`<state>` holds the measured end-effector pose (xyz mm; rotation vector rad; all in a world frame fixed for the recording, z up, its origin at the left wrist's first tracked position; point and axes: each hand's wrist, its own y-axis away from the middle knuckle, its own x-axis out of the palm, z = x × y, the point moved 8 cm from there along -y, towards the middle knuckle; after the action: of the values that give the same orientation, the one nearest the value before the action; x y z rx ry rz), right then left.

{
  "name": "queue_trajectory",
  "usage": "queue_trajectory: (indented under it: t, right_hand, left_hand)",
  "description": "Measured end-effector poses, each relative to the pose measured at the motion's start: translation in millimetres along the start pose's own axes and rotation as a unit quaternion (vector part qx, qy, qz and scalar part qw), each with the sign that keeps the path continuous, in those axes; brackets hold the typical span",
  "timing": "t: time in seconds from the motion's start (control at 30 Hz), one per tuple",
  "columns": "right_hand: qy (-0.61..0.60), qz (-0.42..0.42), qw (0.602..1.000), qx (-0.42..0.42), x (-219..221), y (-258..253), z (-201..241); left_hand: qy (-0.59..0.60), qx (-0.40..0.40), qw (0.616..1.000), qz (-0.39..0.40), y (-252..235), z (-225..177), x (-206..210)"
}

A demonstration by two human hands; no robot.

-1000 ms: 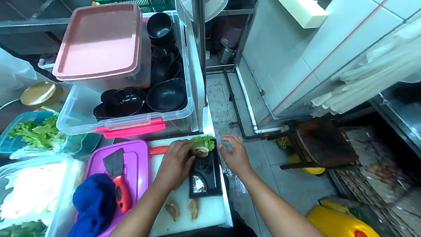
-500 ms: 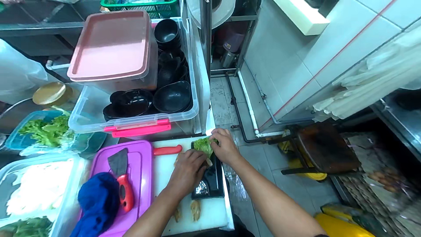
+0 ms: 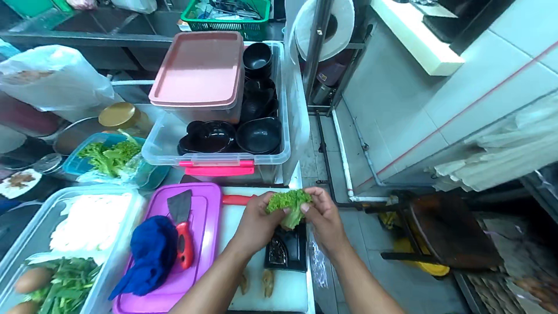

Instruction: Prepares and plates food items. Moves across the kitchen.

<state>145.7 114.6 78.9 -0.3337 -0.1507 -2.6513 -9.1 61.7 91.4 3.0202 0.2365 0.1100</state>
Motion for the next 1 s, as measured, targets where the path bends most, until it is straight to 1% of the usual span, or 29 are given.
queue_trajectory:
  t: [0.07, 0.1, 0.17, 0.2, 0.3, 0.4, 0.43, 0.47, 0.53, 0.57, 0.6, 0.63, 0.67, 0.73, 0.77, 0.8, 0.83, 0.87, 0.9, 0.93, 1.0]
  right_hand:
    - [-0.018, 0.020, 0.995, 0.091, 20.4, 5.4, -3.9]
    - [-0.011, 0.018, 0.993, 0.117, 28.4, 7.9, -5.0]
    - [0.023, 0.008, 0.993, 0.116, 38.8, 13.0, -3.7]
    - [0.038, 0.020, 0.994, 0.103, 47.3, 14.2, -3.8]
    - [0.074, 0.084, 0.989, 0.097, 88.6, 18.1, -11.2]
    - [0.149, 0.134, 0.974, 0.104, 130.5, 25.2, -17.3]
    - [0.156, 0.147, 0.971, 0.108, 144.6, 24.6, -21.3]
    - [0.155, 0.151, 0.969, 0.116, 157.7, 22.1, -26.0]
    - [0.162, 0.130, 0.972, 0.109, 180.5, 12.4, -26.8]
    - [0.169, 0.120, 0.975, 0.081, 194.3, 8.3, -17.2]
    - [0.173, 0.123, 0.977, 0.025, 212.7, 6.3, 1.9]
    - [0.172, 0.138, 0.974, -0.054, 234.9, 7.0, 28.7]
    - [0.166, 0.159, 0.962, -0.149, 258.6, 10.0, 59.8]
    - [0.133, 0.183, 0.920, -0.320, 302.6, 15.7, 118.9]
    - [0.116, 0.185, 0.897, -0.384, 321.6, 16.5, 142.7]
    - [0.104, 0.187, 0.878, -0.428, 339.3, 16.1, 160.3]
    - [0.094, 0.191, 0.867, -0.450, 356.2, 14.4, 169.8]
    - [0.097, 0.198, 0.870, -0.442, 372.9, 11.2, 169.0]
    - [0.111, 0.215, 0.884, -0.401, 389.7, 7.6, 156.4]
    - [0.129, 0.239, 0.902, -0.336, 406.3, 5.3, 132.7]
    - [0.155, 0.292, 0.927, -0.177, 431.9, 8.1, 63.9]
  left_hand:
    - [-0.022, 0.023, 0.999, -0.013, 10.7, -8.2, -6.7]
    - [-0.025, 0.033, 0.999, -0.021, 16.3, -10.5, -10.7]
    - [-0.013, 0.046, 0.998, -0.041, 30.2, -12.7, -19.9]
    - [-0.003, 0.046, 0.997, -0.057, 39.4, -13.1, -28.9]
    - [-0.004, 0.035, 0.994, -0.108, 74.3, -14.5, -64.0]
    - [-0.024, 0.046, 0.988, -0.146, 109.2, -12.0, -95.3]
    - [-0.022, 0.054, 0.982, -0.182, 122.9, -11.5, -111.3]
    - [-0.009, 0.065, 0.970, -0.234, 138.5, -10.8, -131.5]
    - [0.046, 0.082, 0.933, -0.349, 170.9, -7.4, -178.7]
    - [0.078, 0.091, 0.913, -0.391, 186.3, -6.3, -201.5]
    - [0.113, 0.105, 0.897, -0.414, 200.4, -5.6, -221.8]
    - [0.140, 0.118, 0.887, -0.425, 213.4, -4.4, -239.7]
    - [0.157, 0.126, 0.880, -0.429, 225.4, -2.9, -255.0]
    - [0.157, 0.125, 0.878, -0.434, 245.7, -1.5, -279.3]
    - [0.148, 0.122, 0.879, -0.437, 253.7, -2.3, -289.1]
    - [0.140, 0.122, 0.878, -0.442, 260.4, -5.3, -298.2]
    - [0.126, 0.134, 0.875, -0.447, 265.2, -12.2, -307.7]
    - [0.106, 0.151, 0.871, -0.454, 268.6, -22.8, -316.6]
    - [0.079, 0.174, 0.866, -0.461, 270.2, -36.7, -324.3]
    - [0.045, 0.194, 0.860, -0.469, 269.5, -52.1, -329.7]
    - [-0.035, 0.208, 0.860, -0.464, 255.6, -78.9, -331.4]
